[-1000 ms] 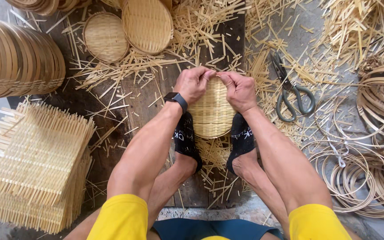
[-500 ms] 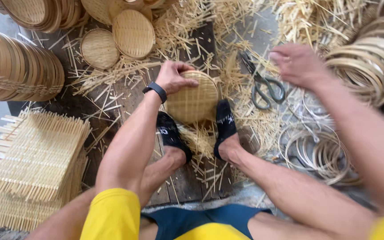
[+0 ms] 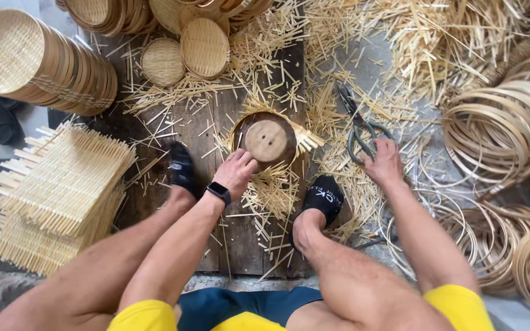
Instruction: The person sits on the floor of a bamboo craft workshop and trims excess bamboo strips from the edge of a round woven bamboo sieve base using scissors. They fit a woven bamboo mat onto the round base, press the strips into place, and set finished woven pieces onto a stack of completed sieves.
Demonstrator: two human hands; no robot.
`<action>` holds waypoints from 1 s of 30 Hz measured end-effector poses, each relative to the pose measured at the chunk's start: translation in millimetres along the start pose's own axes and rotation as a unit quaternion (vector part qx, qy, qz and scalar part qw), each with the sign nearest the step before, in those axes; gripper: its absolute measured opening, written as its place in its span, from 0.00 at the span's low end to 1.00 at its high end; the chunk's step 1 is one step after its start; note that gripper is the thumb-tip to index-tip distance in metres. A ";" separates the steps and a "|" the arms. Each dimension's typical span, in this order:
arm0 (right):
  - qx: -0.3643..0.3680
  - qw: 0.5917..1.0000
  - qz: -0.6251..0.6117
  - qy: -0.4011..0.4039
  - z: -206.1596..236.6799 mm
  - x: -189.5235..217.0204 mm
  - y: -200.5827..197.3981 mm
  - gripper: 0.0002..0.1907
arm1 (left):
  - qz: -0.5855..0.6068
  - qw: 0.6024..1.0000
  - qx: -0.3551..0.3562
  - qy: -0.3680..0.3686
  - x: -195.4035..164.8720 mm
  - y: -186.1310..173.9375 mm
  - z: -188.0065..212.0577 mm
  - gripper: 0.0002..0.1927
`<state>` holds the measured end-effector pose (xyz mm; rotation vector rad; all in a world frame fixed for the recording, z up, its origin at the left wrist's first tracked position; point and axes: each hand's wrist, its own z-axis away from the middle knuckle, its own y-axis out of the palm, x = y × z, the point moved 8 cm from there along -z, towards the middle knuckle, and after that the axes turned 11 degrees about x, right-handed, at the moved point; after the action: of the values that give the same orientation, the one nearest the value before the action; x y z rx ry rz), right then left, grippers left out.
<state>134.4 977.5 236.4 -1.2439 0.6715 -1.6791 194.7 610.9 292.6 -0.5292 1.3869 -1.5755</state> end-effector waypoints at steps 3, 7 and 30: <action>-0.009 0.999 0.045 0.019 -21.9 0.0 5.5 0.36 | 0.153 0.976 0.025 -0.155 22.2 11.0 -19.1 0.20; 0.146 0.981 -0.021 0.124 -46.5 -17.8 24.3 0.34 | 0.141 0.952 -0.170 -0.214 14.2 -22.4 -60.5 0.54; 0.230 0.802 -0.523 0.177 16.3 140.2 67.8 0.14 | 0.214 0.942 -0.183 -0.184 26.7 -16.9 -73.0 0.61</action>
<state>162.5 823.8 247.2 -0.9623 -0.3635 -2.8043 117.1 625.2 282.1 -0.6519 1.3889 -0.8230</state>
